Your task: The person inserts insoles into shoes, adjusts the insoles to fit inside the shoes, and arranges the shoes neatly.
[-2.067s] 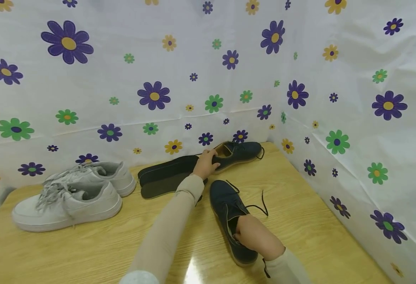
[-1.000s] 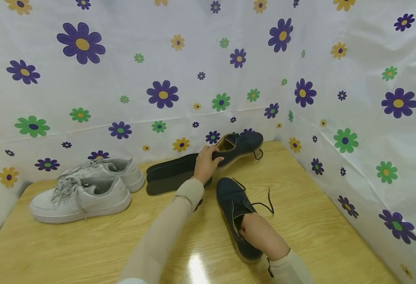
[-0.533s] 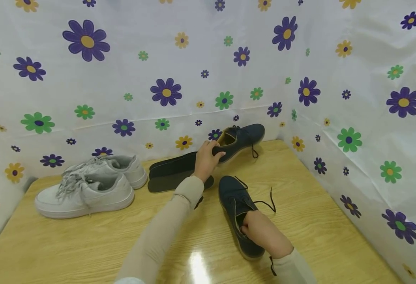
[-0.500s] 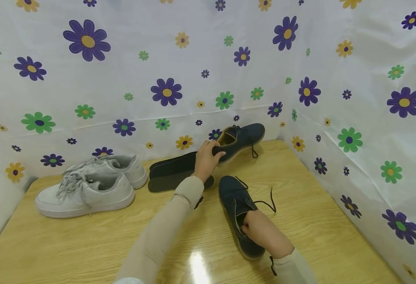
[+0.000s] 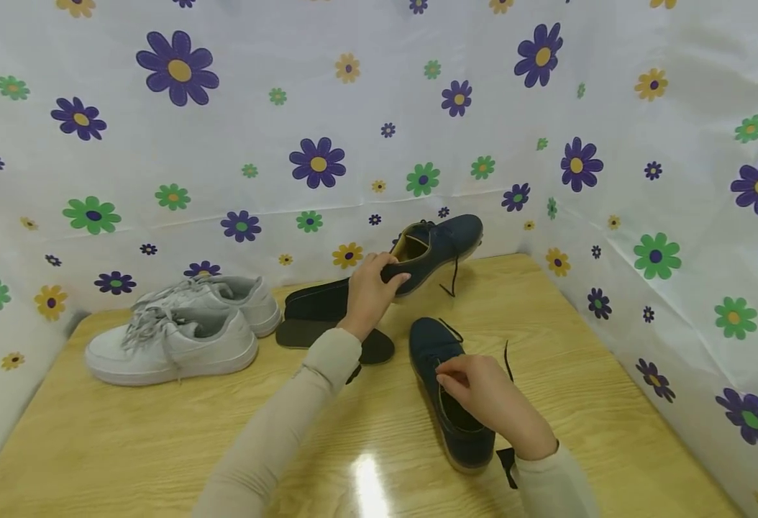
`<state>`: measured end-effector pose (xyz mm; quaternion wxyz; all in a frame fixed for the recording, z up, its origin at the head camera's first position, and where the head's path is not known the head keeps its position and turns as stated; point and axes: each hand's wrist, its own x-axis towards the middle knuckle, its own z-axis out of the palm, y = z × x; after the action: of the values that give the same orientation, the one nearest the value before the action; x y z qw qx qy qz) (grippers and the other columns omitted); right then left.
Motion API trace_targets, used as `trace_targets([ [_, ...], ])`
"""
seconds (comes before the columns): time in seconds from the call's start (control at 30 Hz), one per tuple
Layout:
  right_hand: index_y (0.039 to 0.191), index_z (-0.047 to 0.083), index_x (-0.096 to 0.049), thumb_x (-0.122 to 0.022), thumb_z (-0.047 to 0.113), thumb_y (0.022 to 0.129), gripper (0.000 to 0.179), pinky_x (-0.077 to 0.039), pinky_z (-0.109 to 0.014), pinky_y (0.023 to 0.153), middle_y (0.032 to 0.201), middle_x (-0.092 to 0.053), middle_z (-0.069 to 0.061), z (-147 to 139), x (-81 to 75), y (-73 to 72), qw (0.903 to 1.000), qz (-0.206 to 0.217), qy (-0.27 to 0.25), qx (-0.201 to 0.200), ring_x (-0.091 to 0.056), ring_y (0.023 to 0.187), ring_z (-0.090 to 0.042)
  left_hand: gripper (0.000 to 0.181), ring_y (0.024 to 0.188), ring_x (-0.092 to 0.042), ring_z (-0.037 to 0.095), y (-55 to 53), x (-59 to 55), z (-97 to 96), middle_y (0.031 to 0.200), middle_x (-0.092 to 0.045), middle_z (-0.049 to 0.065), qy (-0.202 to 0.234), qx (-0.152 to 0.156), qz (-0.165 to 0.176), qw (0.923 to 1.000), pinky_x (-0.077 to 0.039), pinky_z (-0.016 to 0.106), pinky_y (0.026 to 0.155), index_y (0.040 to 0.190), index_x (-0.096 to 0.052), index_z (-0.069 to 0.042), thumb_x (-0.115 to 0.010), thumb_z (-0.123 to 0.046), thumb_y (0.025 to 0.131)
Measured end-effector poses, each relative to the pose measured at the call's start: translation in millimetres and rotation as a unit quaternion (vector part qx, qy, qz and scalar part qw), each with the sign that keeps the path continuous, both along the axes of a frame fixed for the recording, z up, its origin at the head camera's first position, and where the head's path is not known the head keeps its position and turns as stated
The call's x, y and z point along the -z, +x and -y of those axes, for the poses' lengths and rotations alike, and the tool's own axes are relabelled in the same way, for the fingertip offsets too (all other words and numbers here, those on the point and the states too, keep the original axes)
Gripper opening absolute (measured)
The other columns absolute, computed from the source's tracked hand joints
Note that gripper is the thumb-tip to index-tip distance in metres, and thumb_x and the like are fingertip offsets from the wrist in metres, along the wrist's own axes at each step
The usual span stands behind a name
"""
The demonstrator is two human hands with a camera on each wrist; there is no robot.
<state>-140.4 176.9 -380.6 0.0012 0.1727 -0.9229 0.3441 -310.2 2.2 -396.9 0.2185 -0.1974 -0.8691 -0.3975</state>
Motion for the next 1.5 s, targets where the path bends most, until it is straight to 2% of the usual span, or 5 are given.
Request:
trace_targets([
  [0.23, 0.104, -0.001, -0.070, -0.065, 0.004, 0.090, 0.016, -0.053, -0.025, 0.066, 0.096, -0.070, -0.008, 14, 7.8, 5.2, 0.9975, -0.006, -0.022, 0.066, -0.066, 0.080, -0.016, 0.030, 0.086, -0.062, 0.028, 1.8, -16.4, 3.3, 0.100, -0.063, 0.012, 0.010, 0.017, -0.033, 0.9993, -0.050, 0.040, 0.080, 0.105, -0.066, -0.004, -0.076, -0.022, 0.083],
  [0.53, 0.105, -0.001, -0.070, -0.067, 0.003, 0.088, 0.018, -0.051, -0.023, 0.065, 0.095, -0.069, -0.008, 18, 22.1, 12.2, 0.9970, -0.037, -0.018, 0.065, -0.065, 0.078, -0.014, 0.027, 0.086, -0.060, 0.024, -3.2, -42.2, 4.9, 0.099, -0.063, 0.012, 0.024, 0.028, -0.064, 0.9973, -0.050, 0.037, 0.074, 0.102, -0.066, -0.003, -0.076, -0.020, 0.083],
  [0.73, 0.108, -0.001, -0.068, -0.067, 0.000, 0.087, 0.021, -0.051, -0.022, 0.065, 0.097, -0.067, -0.010, 24, 25.2, 13.5, 0.9971, -0.026, -0.025, 0.068, -0.064, 0.078, -0.014, 0.026, 0.085, -0.061, 0.023, 9.1, -53.4, 18.8, 0.097, -0.063, 0.012, 0.045, 0.028, -0.077, 0.9956, -0.052, 0.033, 0.071, 0.100, -0.067, -0.002, -0.076, -0.019, 0.082],
  [1.0, 0.111, -0.003, -0.067, -0.067, 0.000, 0.087, 0.024, -0.053, -0.025, 0.066, 0.098, -0.067, -0.012, 25, 30.1, 17.5, 0.9953, -0.027, -0.025, 0.090, -0.065, 0.078, -0.017, 0.024, 0.076, -0.058, 0.020, 49.3, -53.3, 44.2, 0.091, -0.062, 0.009, 0.032, 0.012, -0.122, 0.9919, -0.050, 0.033, 0.067, 0.095, -0.068, -0.004, -0.078, -0.020, 0.081],
  [1.5, 0.117, -0.004, -0.065, -0.066, 0.002, 0.088, 0.029, -0.053, -0.027, 0.064, 0.097, -0.068, -0.012, 40, 31.3, 27.8, 0.9927, -0.001, -0.016, 0.119, -0.067, 0.079, -0.020, 0.033, 0.058, -0.046, 0.010, 171.5, -29.9, 100.0, 0.074, -0.051, 0.001, -0.067, -0.012, -0.246, 0.9668, -0.041, 0.019, 0.050, 0.083, -0.063, -0.007, -0.089, -0.018, 0.066],
])
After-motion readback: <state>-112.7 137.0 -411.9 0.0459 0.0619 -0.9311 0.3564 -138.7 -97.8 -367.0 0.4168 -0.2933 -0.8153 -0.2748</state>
